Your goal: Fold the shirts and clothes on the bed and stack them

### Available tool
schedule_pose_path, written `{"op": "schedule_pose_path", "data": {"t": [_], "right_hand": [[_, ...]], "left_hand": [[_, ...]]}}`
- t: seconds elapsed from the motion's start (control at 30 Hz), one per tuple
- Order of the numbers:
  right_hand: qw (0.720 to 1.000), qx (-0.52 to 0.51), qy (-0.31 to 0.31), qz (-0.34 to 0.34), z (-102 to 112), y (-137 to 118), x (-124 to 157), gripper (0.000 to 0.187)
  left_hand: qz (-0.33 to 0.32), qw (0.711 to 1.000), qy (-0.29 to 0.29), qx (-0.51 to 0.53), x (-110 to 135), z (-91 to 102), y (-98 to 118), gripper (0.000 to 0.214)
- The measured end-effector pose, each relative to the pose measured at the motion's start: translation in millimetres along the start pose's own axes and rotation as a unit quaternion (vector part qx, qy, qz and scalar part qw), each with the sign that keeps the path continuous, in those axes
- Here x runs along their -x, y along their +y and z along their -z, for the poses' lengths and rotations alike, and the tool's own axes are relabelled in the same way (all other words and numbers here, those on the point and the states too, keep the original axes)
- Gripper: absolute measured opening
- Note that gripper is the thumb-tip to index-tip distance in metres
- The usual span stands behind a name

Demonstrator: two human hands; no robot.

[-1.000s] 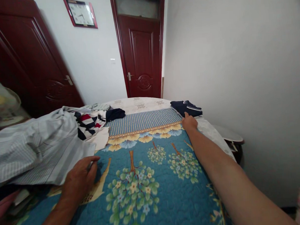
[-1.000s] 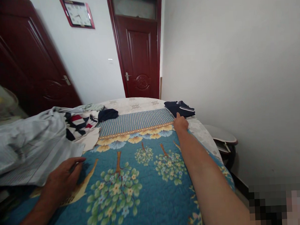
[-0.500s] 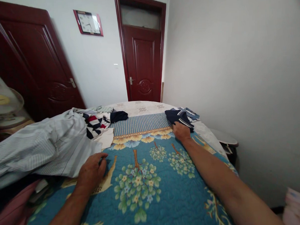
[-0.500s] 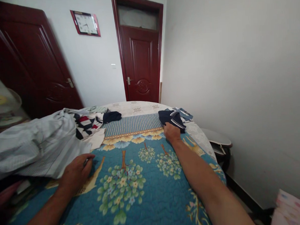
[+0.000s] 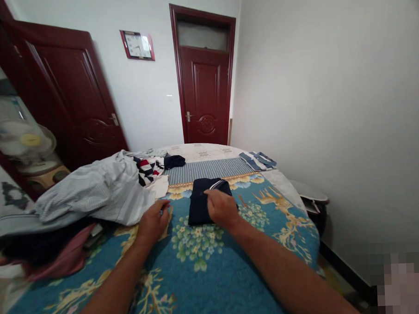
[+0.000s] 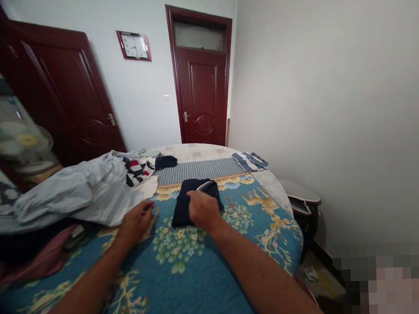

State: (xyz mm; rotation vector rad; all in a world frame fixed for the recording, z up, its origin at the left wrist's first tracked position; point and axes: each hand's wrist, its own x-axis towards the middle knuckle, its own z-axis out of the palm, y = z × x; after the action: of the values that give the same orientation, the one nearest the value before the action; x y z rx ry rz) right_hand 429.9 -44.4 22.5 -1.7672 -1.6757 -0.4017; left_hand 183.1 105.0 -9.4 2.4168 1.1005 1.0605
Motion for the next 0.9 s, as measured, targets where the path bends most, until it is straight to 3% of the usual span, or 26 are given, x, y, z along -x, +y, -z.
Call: {"op": "schedule_pose_path", "data": {"t": [0.1, 0.23, 0.3, 0.37, 0.57, 0.67, 0.77, 0.83, 0.9], "right_hand": [[0.988, 0.024, 0.058, -0.139, 8.6, 42.9, -6.1, 0.039], [0.952, 0.037, -0.052, -0.298, 8.7, 85.1, 1.0, 0.039], [0.939, -0.010, -0.091, -0.332, 5.0, 92.4, 5.6, 0.038], [0.931, -0.076, -0.086, -0.347, 1.3, 93.8, 6.7, 0.036], [0.908, -0.209, -0.060, -0.358, -1.4, 87.7, -4.8, 0.026], [0.890, -0.295, -0.039, -0.345, 1.9, 70.7, -11.3, 0.029], [0.845, -0.454, -0.027, -0.282, 3.9, 31.7, -14.2, 0.032], [0.815, -0.536, -0.061, -0.211, 1.8, -2.4, -12.3, 0.033], [0.808, -0.563, -0.114, -0.130, -3.2, -33.8, -7.4, 0.033]], "left_hand": [[0.015, 0.997, -0.039, 0.071, 1.3, -16.5, 33.5, 0.046], [-0.013, 0.991, -0.089, 0.098, 6.6, -46.7, 70.0, 0.048], [-0.033, 0.989, -0.105, 0.101, 12.9, -57.1, 78.9, 0.040], [-0.037, 0.986, -0.109, 0.120, 20.3, -61.0, 81.5, 0.033], [0.021, 0.967, -0.117, 0.226, 31.1, -46.8, 80.6, 0.029], [0.084, 0.950, -0.094, 0.287, 27.4, -38.2, 88.9, 0.033], [0.168, 0.908, -0.062, 0.379, 21.5, -28.3, 101.5, 0.043], [0.208, 0.869, -0.056, 0.445, 18.7, -20.9, 108.2, 0.040], [0.251, 0.826, -0.057, 0.502, 17.3, -15.3, 110.7, 0.033]]}}
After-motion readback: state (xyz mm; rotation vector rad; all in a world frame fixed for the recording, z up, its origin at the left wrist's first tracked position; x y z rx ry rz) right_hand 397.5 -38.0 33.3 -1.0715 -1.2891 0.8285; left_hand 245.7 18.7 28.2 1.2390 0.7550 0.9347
